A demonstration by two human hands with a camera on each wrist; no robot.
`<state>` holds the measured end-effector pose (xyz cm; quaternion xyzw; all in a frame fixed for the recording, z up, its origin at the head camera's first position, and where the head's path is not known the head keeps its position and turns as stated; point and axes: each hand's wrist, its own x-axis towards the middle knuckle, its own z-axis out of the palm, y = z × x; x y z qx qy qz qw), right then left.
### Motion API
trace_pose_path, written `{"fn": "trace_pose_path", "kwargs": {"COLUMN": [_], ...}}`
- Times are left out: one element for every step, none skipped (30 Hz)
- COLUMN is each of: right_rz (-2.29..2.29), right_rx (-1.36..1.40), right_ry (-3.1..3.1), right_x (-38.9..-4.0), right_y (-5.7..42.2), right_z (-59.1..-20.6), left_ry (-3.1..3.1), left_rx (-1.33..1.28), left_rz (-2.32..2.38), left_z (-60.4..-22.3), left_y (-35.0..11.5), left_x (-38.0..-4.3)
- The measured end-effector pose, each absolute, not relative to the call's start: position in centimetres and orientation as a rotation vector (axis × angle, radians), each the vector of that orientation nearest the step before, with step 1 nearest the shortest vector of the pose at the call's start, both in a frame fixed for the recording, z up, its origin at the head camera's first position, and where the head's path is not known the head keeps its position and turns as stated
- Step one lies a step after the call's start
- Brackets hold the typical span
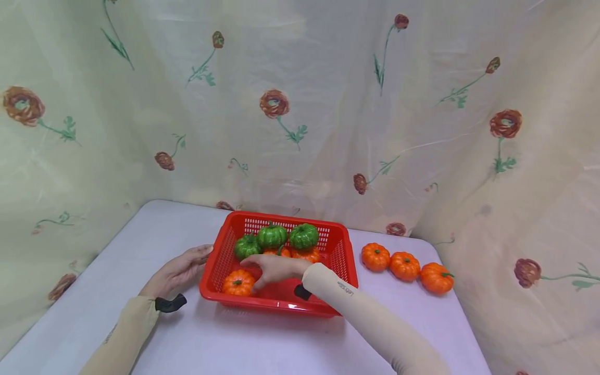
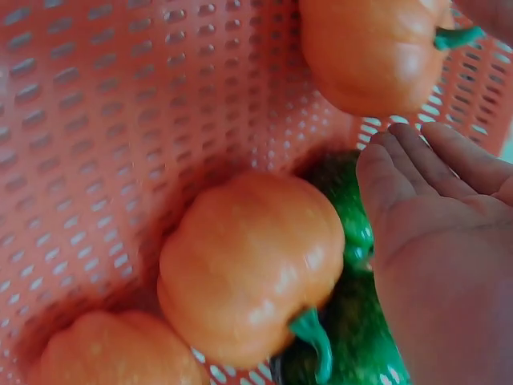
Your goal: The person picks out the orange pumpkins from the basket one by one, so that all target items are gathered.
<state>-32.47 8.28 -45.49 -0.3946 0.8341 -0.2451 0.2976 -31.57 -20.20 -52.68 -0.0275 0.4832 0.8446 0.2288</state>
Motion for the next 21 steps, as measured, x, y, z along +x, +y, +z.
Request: {"fn": "trace_pose_path", "kwargs": {"right_rz": [-0.635, -0.620, -0.611, -0.601, -0.592, -0.591, -0.589, -0.594, -0.603, -0.605, -0.607, -0.609, -0.614, -0.617, -0.622, -0.628, -0.643, -0.659, -0.688, -0.713, -0.741], "right_rx": [-1.054, -1.057, -1.058, -1.056, -1.057, -1.056, -1.051, -1.054, -1.052, -1.057, -1.057, -1.058, -1.056, -1.050, -1.039, -1.031, -1.023, -1.017, -1.005, -0.997, -0.984], "right_ry": [2.225, 2.229, 2.231, 2.235, 2.242, 2.242, 2.245, 2.248, 2.253, 2.264, 2.273, 2.284, 2.294, 2.305, 2.314, 2.319, 2.323, 2.327, 2.324, 2.322, 2.318], "right_x": [-32.5, -32.4, -32.4, -32.3, -32.3, -32.3, -32.2, -32.2, -32.2, -32.2, -32.2, -32.2, -32.3, -32.3, -32.3, -32.3, -32.3, -32.4, -32.5, -32.6, -32.6], "right_y": [8.1, 7.8, 7.7, 7.5, 7.4, 7.3, 7.3, 7.3, 7.3, 7.3, 7.4, 7.4, 7.5, 7.6, 7.7, 7.9, 8.1, 8.3, 8.6, 9.0, 9.4], "right_z": [-45.7, -45.9, -46.1, -46.3, -46.5, -46.6, -46.8, -46.9, -47.0, -47.1, -47.1, -47.1, -47.1, -47.1, -47.0, -46.9, -46.7, -46.5, -46.2, -45.8, -45.4], "left_ry": [1.338, 1.340, 1.330, 1.315, 1.301, 1.296, 1.292, 1.273, 1.258, 1.248, 1.242, 1.242, 1.237, 1.238, 1.239, 1.241, 1.244, 1.247, 1.243, 1.241, 1.235], "left_rx": [-0.065, -0.055, -0.055, -0.070, -0.067, -0.064, -0.072, -0.085, -0.095, -0.095, -0.085, -0.085, -0.083, -0.064, -0.051, -0.038, -0.027, -0.014, -0.005, 0.006, 0.006], "left_rz": [2.324, 2.323, 2.327, 2.333, 2.335, 2.336, 2.337, 2.342, 2.347, 2.352, 2.355, 2.360, 2.364, 2.361, 2.360, 2.358, 2.354, 2.350, 2.348, 2.345, 2.346], "left_z": [-52.6, -52.6, -52.6, -52.6, -52.6, -52.6, -52.6, -52.7, -52.7, -52.7, -52.7, -52.7, -52.6, -52.7, -52.7, -52.7, -52.7, -52.7, -52.8, -52.8, -52.8], "left_y": [-20.2, -20.2, -20.2, -20.3, -20.4, -20.4, -20.4, -20.4, -20.4, -20.4, -20.5, -20.4, -20.4, -20.4, -20.4, -20.4, -20.4, -20.4, -20.4, -20.4, -20.5], "left_x": [-31.6, -31.7, -31.6, -31.6, -31.6, -31.5, -31.5, -31.4, -31.4, -31.4, -31.4, -31.4, -31.4, -31.5, -31.5, -31.5, -31.5, -31.6, -31.6, -31.5, -31.5]}}
